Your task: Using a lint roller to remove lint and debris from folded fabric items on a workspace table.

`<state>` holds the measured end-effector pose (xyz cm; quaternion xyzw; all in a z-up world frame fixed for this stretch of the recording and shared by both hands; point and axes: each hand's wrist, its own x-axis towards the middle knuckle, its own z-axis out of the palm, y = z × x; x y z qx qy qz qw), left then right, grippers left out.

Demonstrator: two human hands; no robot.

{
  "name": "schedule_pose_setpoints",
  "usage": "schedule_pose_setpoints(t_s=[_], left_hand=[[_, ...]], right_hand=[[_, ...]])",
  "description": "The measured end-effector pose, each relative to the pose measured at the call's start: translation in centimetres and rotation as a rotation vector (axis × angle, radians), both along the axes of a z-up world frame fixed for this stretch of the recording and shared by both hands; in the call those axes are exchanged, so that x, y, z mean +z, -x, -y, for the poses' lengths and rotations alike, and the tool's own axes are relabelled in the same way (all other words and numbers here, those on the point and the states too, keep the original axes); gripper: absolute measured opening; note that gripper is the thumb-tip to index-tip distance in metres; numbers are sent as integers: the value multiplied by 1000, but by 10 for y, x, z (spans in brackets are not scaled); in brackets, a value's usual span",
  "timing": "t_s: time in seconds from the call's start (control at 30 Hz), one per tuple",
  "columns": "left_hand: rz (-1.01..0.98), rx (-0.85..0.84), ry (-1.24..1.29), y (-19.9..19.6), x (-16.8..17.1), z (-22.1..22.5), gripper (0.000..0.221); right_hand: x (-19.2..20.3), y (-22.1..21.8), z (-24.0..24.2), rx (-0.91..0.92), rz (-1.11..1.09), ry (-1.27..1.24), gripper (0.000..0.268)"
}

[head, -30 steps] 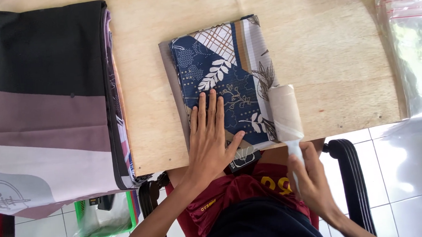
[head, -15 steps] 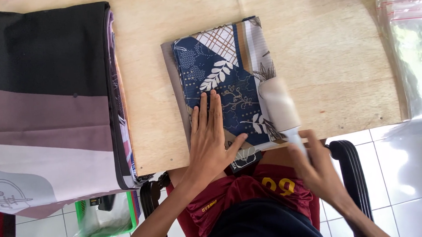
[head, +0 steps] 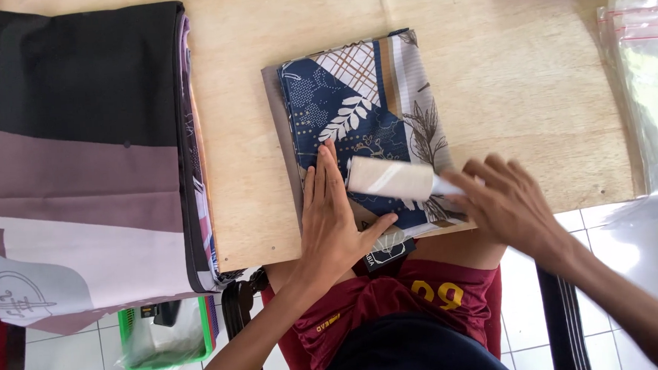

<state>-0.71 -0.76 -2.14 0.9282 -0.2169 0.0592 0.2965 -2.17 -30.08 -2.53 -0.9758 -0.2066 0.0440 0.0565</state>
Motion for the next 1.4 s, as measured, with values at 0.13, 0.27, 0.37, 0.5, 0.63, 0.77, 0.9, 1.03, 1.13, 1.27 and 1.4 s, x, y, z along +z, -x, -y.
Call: schedule_pose_setpoints(t_s=[0.13, 0.27, 0.37, 0.5, 0.63, 0.77, 0.9, 1.03, 1.13, 1.27, 1.4], left_hand=[[-33, -7, -37, -2, 0, 1, 127], [-19, -12, -87, -3, 3, 2, 124], [-22, -16, -91, -3, 5, 0, 123], [-45, -11, -67, -3, 7, 1, 121], [-45, 5, -33, -1, 6, 2, 124], [-46, -2, -69, -1, 4, 2, 121], [-29, -30, -115, -2, 4, 2, 110], [-17, -33, -164, -3, 1, 3, 102], [-1, -68, -211, 0, 11, 3, 92], [277, -409, -123, -12, 27, 21, 59], [210, -761, -233, -15, -4, 51, 79]], right_hand=[[-13, -38, 20, 14, 176, 87, 42], [-14, -73, 24, -11, 303, 60, 28], [-11, -81, 28, -66, 386, 65, 29], [-10, -64, 36, 35, 215, -29, 34], [-9, -54, 31, 140, 153, -19, 39], [-14, -90, 30, 74, 213, 50, 41], [-20, -141, 36, 64, 359, 1, 28], [-17, -165, 41, 19, 443, -95, 27], [5, -138, 46, -4, 284, -241, 32], [6, -97, 77, 50, 261, -129, 28], [-8, -71, 95, 131, 198, 53, 28]])
